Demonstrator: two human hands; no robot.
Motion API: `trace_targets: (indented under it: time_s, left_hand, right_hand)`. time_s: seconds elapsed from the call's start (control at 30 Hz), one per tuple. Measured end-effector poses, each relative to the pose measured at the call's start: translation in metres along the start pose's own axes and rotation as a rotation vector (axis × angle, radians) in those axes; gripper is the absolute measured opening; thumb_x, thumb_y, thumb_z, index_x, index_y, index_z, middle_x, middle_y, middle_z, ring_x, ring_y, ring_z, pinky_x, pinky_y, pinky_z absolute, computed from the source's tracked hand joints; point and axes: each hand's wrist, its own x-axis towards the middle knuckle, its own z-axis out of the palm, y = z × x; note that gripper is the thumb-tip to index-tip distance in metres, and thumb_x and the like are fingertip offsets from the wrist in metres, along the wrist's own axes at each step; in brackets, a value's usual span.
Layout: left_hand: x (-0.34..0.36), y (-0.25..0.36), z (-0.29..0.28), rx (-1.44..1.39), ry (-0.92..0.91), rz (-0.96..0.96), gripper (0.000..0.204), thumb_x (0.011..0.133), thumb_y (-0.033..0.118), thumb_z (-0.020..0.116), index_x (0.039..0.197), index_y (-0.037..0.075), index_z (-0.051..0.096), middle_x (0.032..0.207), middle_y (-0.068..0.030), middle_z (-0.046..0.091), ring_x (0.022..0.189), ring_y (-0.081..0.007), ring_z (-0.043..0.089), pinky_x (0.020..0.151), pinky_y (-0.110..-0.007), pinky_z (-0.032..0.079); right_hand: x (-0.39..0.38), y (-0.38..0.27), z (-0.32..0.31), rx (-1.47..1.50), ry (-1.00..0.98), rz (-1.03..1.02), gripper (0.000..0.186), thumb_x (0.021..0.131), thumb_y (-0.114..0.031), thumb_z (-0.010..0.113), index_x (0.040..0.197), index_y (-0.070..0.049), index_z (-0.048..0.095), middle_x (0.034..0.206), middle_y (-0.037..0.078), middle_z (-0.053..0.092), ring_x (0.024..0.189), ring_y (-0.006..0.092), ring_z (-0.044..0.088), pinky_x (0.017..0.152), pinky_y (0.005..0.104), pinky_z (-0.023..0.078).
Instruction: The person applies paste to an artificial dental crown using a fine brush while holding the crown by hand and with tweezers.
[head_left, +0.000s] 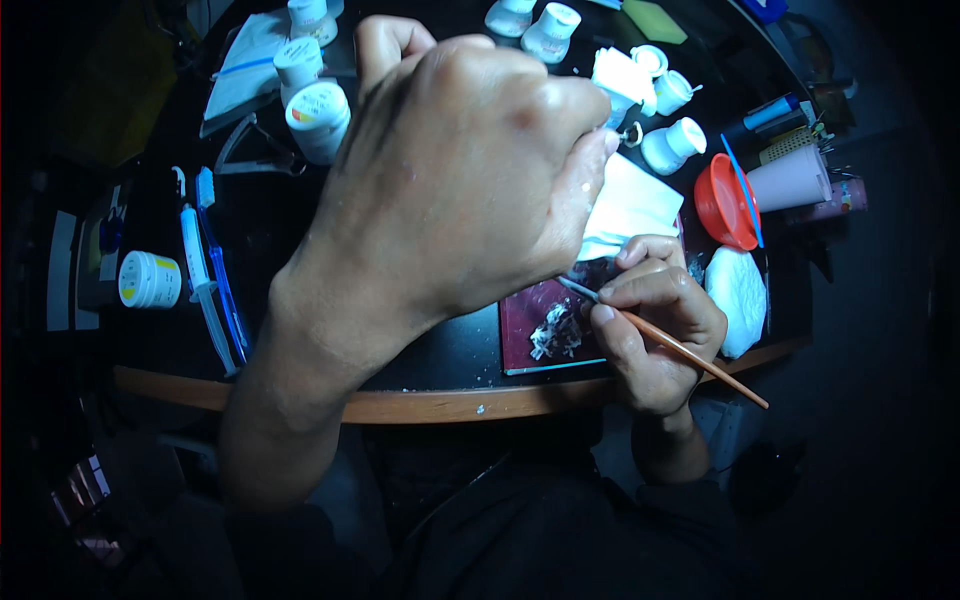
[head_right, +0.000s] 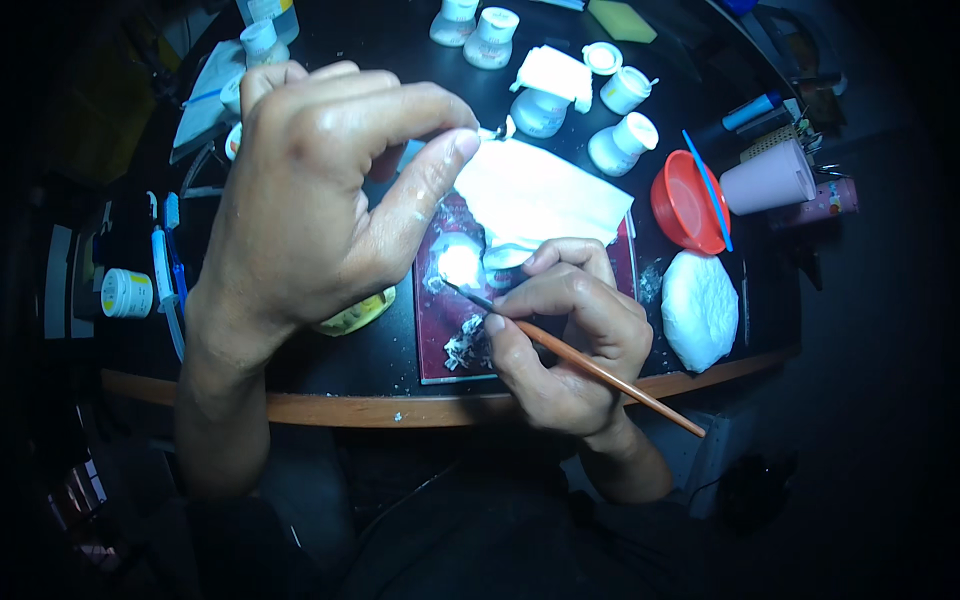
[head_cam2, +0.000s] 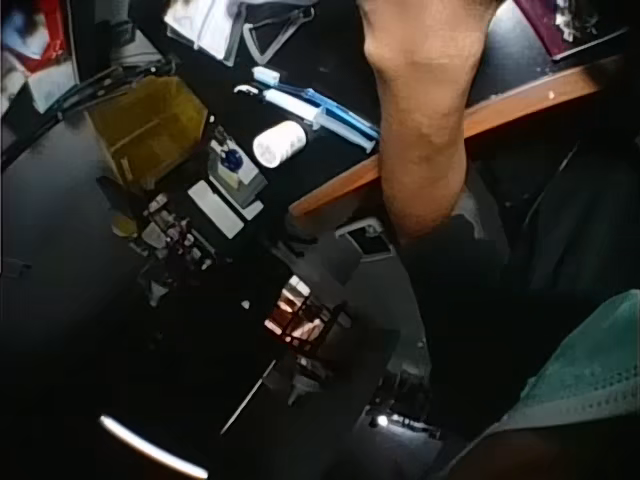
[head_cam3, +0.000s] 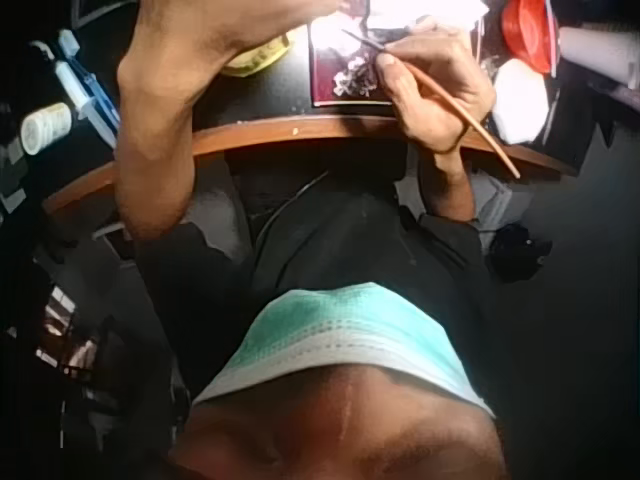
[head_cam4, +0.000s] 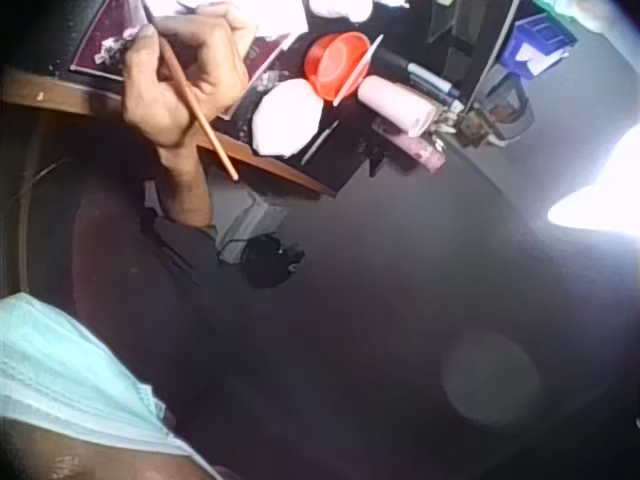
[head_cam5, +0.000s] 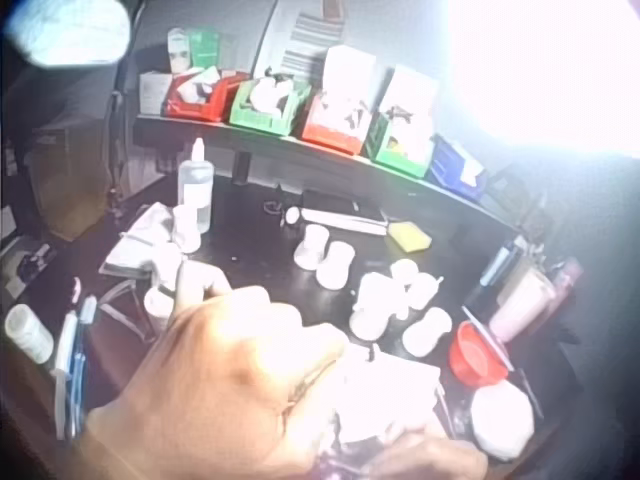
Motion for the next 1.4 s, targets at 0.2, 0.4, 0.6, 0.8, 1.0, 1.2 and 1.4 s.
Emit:
trace_targets:
  time_s: [0.2,0.4,0.6,0.8,1.0,1.2,1.4]
  left_hand:
    - [0.000,0.007,-0.009,-0.074,-0.050,-0.069,0.006,0.093,0.015,0.071,0.094,0.010,0.074,0.073,-0.0020,0.060,0.074,-0.0185,0.054,0.086,-0.038,0.030]
    - [0.004,0.014,-0.013,-0.186,-0.092,-0.089,0.011,0.092,0.017,0.066,0.088,0.008,0.071,0.074,-0.0023,0.057,0.080,-0.0184,0.051,0.090,-0.041,0.026]
    - [0.006,0.014,-0.015,-0.309,-0.121,-0.090,0.016,0.093,0.019,0.064,0.098,0.010,0.077,0.070,-0.0006,0.060,0.076,-0.0154,0.050,0.090,-0.041,0.026]
    - [0.006,0.013,-0.014,-0.346,-0.132,-0.079,0.023,0.090,0.023,0.067,0.104,0.012,0.081,0.064,0.0010,0.057,0.069,-0.0141,0.047,0.087,-0.039,0.027]
    - [0.008,0.012,-0.011,-0.403,-0.136,-0.047,0.027,0.086,0.023,0.068,0.106,0.012,0.081,0.064,0.0019,0.057,0.069,-0.0140,0.047,0.086,-0.038,0.027]
    - [0.006,0.012,-0.015,-0.421,-0.150,-0.031,0.027,0.080,0.020,0.069,0.102,0.012,0.081,0.064,0.0022,0.055,0.070,-0.0134,0.049,0.086,-0.038,0.027]
    - [0.004,0.011,-0.016,-0.411,-0.154,-0.029,0.025,0.079,0.021,0.069,0.097,0.011,0.082,0.064,0.0020,0.056,0.069,-0.0135,0.050,0.086,-0.038,0.027]
  right_hand:
    - [0.019,-0.019,-0.029,0.225,0.163,-0.043,0.014,0.078,-0.005,0.068,0.091,-0.003,0.063,0.073,0.005,0.063,0.091,0.0199,0.056,0.087,0.0359,0.043]
    - [0.058,-0.030,-0.058,0.092,0.041,-0.213,0.018,0.083,-0.004,0.065,0.098,0.001,0.073,0.085,0.011,0.073,0.092,0.0238,0.064,0.093,0.0413,0.048]
    - [0.054,-0.016,-0.030,0.334,0.204,-0.213,0.012,0.084,0.003,0.068,0.095,0.000,0.067,0.083,0.010,0.068,0.098,0.0262,0.067,0.088,0.0381,0.055]
    - [0.051,0.000,-0.027,0.406,0.156,-0.283,0.020,0.079,0.007,0.066,0.099,0.004,0.066,0.090,0.013,0.068,0.116,0.0311,0.062,0.095,0.0467,0.061]
    - [0.050,0.004,-0.026,0.493,0.118,-0.314,0.023,0.077,0.009,0.065,0.100,0.004,0.067,0.091,0.015,0.068,0.121,0.0344,0.057,0.100,0.0521,0.058]
    - [0.052,0.007,-0.026,0.412,0.082,-0.458,0.026,0.075,0.009,0.067,0.100,0.005,0.067,0.087,0.016,0.068,0.114,0.0347,0.058,0.098,0.0530,0.059]
    - [0.054,0.007,-0.026,0.363,0.067,-0.482,0.024,0.071,0.009,0.069,0.095,0.004,0.069,0.085,0.015,0.068,0.107,0.0345,0.060,0.097,0.0519,0.060]
